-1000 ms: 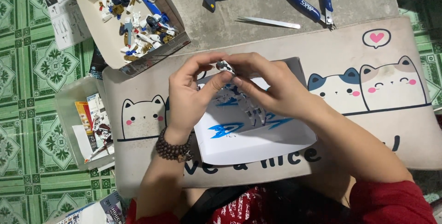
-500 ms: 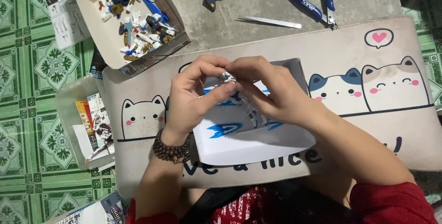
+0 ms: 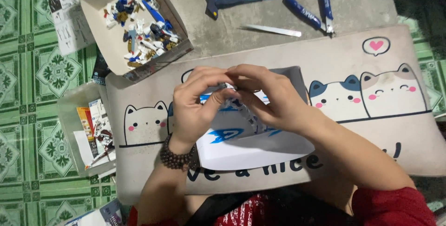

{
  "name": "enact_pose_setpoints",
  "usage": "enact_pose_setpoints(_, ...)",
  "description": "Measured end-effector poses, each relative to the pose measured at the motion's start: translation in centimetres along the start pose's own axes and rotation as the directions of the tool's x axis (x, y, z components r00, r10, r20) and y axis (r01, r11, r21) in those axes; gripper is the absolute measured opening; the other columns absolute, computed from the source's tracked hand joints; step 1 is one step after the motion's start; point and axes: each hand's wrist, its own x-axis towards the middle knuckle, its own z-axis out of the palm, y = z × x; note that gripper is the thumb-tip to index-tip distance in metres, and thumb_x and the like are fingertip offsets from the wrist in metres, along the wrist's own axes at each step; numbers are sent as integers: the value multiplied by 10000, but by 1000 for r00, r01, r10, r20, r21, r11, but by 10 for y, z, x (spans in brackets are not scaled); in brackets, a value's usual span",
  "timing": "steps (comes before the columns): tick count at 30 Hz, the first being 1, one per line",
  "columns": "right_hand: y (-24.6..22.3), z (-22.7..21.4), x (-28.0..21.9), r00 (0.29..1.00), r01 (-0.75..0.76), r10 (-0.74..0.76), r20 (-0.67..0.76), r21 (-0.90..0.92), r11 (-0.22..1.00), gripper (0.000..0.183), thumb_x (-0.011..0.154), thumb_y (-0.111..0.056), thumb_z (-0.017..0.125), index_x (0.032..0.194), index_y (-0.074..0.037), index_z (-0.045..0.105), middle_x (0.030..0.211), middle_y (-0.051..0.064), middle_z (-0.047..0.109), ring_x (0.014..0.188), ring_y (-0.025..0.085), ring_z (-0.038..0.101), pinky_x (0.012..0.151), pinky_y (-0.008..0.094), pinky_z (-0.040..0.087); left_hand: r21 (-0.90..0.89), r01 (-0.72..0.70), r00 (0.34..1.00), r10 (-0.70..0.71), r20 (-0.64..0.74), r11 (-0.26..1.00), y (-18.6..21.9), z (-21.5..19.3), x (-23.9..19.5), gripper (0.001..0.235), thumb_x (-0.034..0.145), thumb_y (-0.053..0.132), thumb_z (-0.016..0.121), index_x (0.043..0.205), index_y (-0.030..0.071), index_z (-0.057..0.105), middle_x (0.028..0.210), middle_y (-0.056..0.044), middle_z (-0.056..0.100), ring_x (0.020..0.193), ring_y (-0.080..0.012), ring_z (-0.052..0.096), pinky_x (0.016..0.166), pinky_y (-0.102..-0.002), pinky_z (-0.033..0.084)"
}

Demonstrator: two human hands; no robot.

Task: The person assembles a white and blue robot model kit by hand. They attach various small plastic parts, including wing-like pieces and blue blades, to the main body of the figure.

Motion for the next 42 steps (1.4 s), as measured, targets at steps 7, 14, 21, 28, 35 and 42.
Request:
enact_pose_setpoints(7, -4, 3, 2, 1000, -18, 18, -17, -20, 1000, 377, 833, 95, 531, 1196, 31, 451, 986, 210, 659, 949, 413, 645, 746, 503, 554, 48, -25, 999, 27, -31, 999, 7, 2, 2, 50, 870, 90, 628, 880, 64, 671, 888, -96, 684, 893, -265, 646, 798, -368, 498)
enact_pose_setpoints(14, 3, -20, 7, 993, -17, -3, -115, -169, 985, 286, 873, -61, 582, 1129, 60, 540, 1017, 206, 649, 985, 383, 642, 833, 487, 518, -152, 66, 995, -77, -66, 986, 3, -2, 4, 128, 907, 157, 587, 912, 43, 643, 930, -117, 684, 988, -235, 635, 867, -373, 486)
enact_pose_setpoints(21, 72, -97, 61, 975, 33, -150, -166, -555, 831, 425, 764, 152, 498, 1171, 52, 426, 1080, 212, 607, 1009, 316, 610, 895, 392, 438, -95, 195, 975, -203, -85, 976, 0, -5, 8, 247, 906, 278, 557, 962, 56, 649, 1192, -50, 565, 823, -64, 513, 702, -183, 410)
enact_pose_setpoints(28, 169, -118, 100, 975, -4, -157, -157, -721, 693, 704, 676, 136, 494, 1318, -105, 338, 1163, 118, 665, 1157, 277, 420, 939, 358, 328, -106, 215, 968, -226, -108, 971, -3, -7, 11, 214, 901, 252, 550, 934, 58, 634, 1071, -47, 628, 741, -65, 527, 626, -175, 402)
enact_pose_setpoints(35, 222, -145, 121, 989, -125, 11, -146, -803, 583, 804, 641, -40, 558, 1376, -88, 237, 1271, 152, 607, 1222, 361, 280, 970, 515, 165, -133, 274, 953, -288, -98, 952, 0, -8, 15, 184, 887, 207, 563, 925, 42, 635, 1062, -51, 621, 786, -82, 549, 653, -183, 400)
enact_pose_setpoints(42, 210, -158, 118, 929, 4, -182, -321, -484, 875, 899, 622, 228, 362, 1420, -170, 253, 1189, 183, 668, 1181, 298, 617, 1072, 368, 338, -134, 275, 951, -290, -109, 952, 0, -7, 15, 173, 883, 192, 568, 928, 38, 629, 1064, -51, 622, 786, -88, 571, 651, -187, 412)
